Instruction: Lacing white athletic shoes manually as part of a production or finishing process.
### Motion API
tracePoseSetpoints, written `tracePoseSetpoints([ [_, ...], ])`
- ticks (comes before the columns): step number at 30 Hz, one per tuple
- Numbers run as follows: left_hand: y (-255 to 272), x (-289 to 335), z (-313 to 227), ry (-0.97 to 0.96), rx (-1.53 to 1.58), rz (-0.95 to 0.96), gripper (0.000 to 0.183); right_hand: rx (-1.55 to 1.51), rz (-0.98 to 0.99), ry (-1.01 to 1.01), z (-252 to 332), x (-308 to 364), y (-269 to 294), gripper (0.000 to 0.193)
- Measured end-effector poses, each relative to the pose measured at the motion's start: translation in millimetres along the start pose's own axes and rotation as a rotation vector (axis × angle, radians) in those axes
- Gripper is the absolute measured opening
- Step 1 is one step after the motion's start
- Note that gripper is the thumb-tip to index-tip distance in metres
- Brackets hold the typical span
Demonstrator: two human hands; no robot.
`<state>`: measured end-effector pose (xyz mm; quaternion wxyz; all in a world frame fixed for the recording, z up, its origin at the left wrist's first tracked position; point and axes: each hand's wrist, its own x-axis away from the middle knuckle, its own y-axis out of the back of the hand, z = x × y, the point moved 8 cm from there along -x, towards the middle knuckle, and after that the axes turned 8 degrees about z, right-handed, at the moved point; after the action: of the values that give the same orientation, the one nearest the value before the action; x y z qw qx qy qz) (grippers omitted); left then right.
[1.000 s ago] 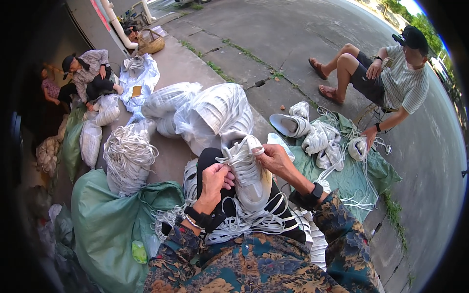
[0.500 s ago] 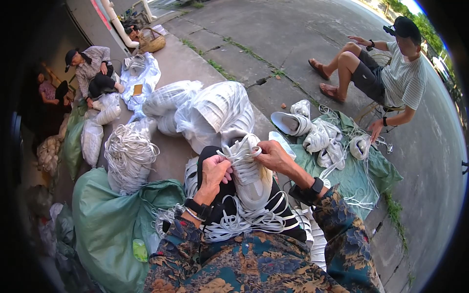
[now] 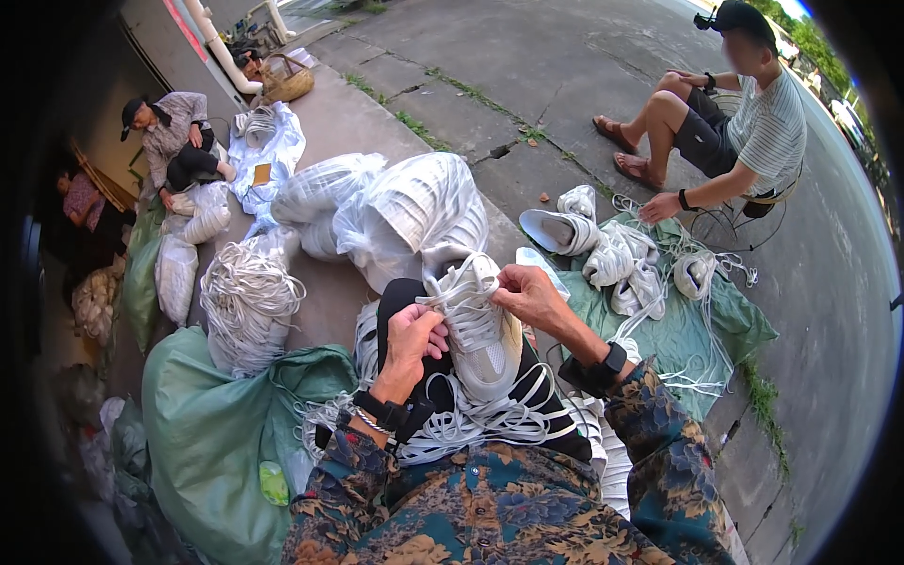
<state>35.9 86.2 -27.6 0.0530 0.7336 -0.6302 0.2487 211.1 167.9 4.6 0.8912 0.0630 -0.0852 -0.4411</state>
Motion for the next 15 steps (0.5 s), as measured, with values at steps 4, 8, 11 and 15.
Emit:
tracePoseSetpoints([
  [4,3,-3,2,-0.010,-0.136,-0.036,0.012,0.010,0.040,0.019,0,-6,-10,0.010],
  [8,11,6,-4,-0.109,-0.101,-0.116,0.010,0.039,-0.051,0.056,-7,6,0,0.013],
  [11,8,21,-4,-0.174,-0.061,-0.095,0.009,-0.104,-0.053,-0.056,-21,25,6,0.017],
  [15,-3,28,1,-0.144,-0.135,0.010,0.008,-0.217,-0.052,-0.121,-29,27,5,0.016],
])
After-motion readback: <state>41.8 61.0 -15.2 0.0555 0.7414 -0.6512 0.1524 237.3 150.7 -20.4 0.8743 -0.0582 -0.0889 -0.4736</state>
